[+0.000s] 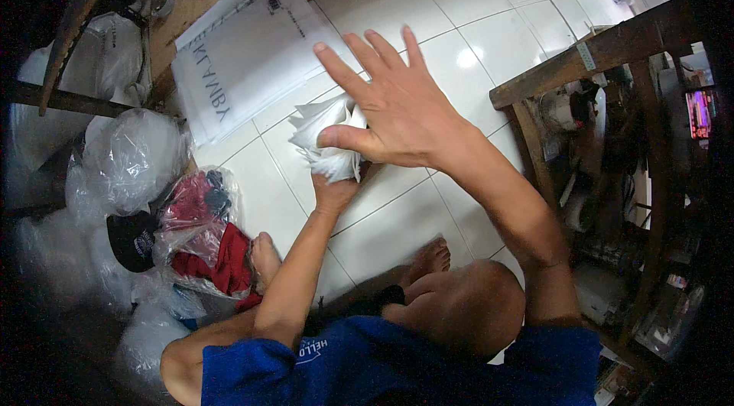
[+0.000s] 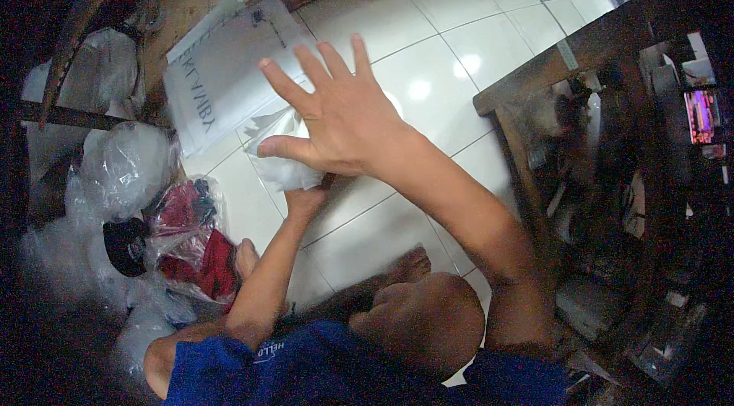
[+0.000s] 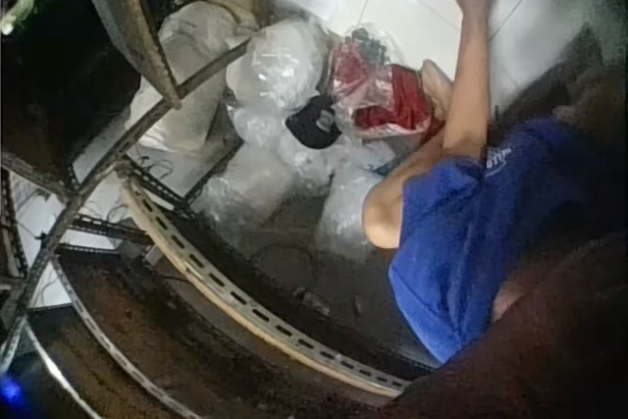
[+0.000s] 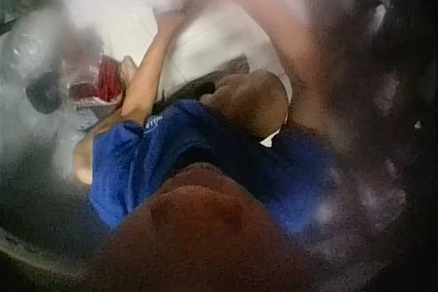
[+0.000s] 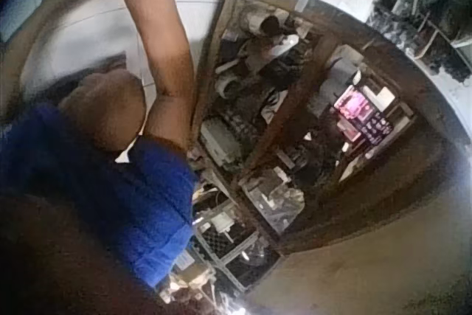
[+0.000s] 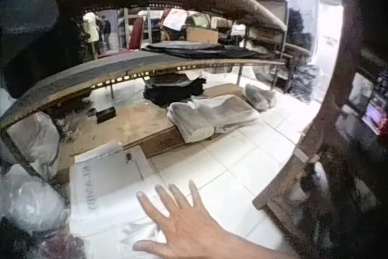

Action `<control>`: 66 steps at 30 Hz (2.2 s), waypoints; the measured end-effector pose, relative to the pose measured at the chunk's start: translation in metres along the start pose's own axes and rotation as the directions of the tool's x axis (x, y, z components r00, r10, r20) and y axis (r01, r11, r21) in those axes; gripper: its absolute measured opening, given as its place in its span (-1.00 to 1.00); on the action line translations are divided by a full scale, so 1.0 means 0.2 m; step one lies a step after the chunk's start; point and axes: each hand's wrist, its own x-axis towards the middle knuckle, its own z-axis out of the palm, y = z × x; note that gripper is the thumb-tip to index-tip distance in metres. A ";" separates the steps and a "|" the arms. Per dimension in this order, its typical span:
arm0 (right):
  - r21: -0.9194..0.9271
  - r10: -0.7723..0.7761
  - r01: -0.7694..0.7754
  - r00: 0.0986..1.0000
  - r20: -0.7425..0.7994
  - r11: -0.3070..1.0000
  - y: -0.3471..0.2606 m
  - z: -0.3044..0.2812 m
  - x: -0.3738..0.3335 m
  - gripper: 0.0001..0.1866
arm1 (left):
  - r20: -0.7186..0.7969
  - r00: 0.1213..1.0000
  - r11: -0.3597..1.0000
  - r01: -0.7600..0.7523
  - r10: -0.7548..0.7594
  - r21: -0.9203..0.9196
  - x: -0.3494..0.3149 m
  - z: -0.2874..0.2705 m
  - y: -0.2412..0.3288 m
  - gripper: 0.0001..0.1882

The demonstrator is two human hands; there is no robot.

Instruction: The person sits on the floor and repeatedly folds white plastic bags with printed text. They pick up a stack of bags, fold each one individually, and place the folded bags into a growing pile on the floor.

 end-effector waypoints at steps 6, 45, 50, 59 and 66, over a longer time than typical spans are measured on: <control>0.693 0.474 -0.069 0.777 -0.413 0.718 -0.01 0.18 -0.68 -0.13 | 0.062 0.885 0.751 -0.427 0.461 0.503 0.02 0.00 -0.16 -0.54; 0.149 -0.534 0.524 0.737 0.415 0.838 0.09 1.14 -0.19 -0.88 | 0.134 0.768 0.719 0.635 -0.626 -0.283 0.20 -0.39 -0.45 -0.39; 0.047 -0.339 0.420 0.657 0.674 0.906 0.42 0.97 -0.30 -0.80 | 0.141 0.768 0.709 0.634 -0.625 -0.309 0.19 -0.40 -0.49 -0.40; 0.210 0.366 -0.453 0.862 0.351 0.866 0.80 0.75 -0.67 -0.76 | 0.167 0.752 0.655 0.643 -0.637 -0.396 0.18 -0.39 -0.60 -0.40; 0.187 0.680 -0.746 0.662 0.314 0.640 0.77 0.92 -0.70 -0.65 | 0.171 0.746 0.669 0.656 -0.643 -0.349 0.21 -0.39 -0.52 -0.21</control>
